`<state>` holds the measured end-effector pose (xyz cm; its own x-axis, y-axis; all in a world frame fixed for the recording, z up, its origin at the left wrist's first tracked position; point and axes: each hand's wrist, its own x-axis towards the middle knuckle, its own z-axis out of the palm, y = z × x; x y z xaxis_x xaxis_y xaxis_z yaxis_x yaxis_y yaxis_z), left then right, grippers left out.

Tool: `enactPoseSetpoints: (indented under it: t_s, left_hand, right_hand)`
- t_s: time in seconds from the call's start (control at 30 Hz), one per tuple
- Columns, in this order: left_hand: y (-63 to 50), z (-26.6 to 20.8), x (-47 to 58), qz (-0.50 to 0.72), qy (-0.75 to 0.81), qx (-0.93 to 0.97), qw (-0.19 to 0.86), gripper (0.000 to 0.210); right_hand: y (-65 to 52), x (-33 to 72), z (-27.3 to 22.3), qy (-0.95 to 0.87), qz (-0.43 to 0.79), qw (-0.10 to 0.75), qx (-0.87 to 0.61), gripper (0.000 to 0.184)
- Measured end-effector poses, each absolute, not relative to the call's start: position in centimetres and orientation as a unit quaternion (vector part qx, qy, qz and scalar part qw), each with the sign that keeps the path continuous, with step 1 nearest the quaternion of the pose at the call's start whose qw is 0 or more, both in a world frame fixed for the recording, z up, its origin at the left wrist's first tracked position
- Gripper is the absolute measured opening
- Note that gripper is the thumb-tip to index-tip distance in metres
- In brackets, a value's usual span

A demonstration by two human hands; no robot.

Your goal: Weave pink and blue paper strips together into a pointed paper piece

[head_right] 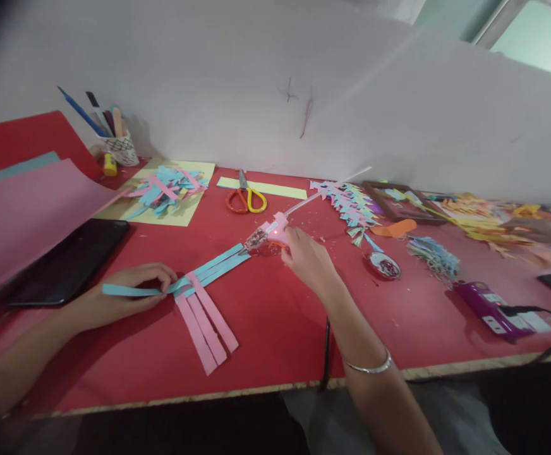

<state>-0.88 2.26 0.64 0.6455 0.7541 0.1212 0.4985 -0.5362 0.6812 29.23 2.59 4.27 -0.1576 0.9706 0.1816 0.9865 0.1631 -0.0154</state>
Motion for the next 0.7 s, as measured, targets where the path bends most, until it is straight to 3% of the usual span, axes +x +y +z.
enactPoseSetpoints:
  t_s: [0.2, 0.37, 0.7]
  left_hand:
    - [2.3, 0.5, -0.9, 0.204, 0.371, 0.851, 0.309, 0.010]
    - [2.2, 0.8, -0.8, 0.210, 0.376, 0.848, 0.310, 0.011]
    - [3.4, 1.5, 0.7, 0.340, 0.374, 0.812, 0.291, 0.016]
  right_hand:
    - [2.9, 30.1, 4.1, -0.753, -0.065, 0.080, -0.650, 0.017]
    - [3.2, 31.3, 4.2, -0.717, -0.081, 0.089, -0.687, 0.029]
    - [3.4, 32.4, 4.6, -0.633, -0.117, -0.016, -0.765, 0.037]
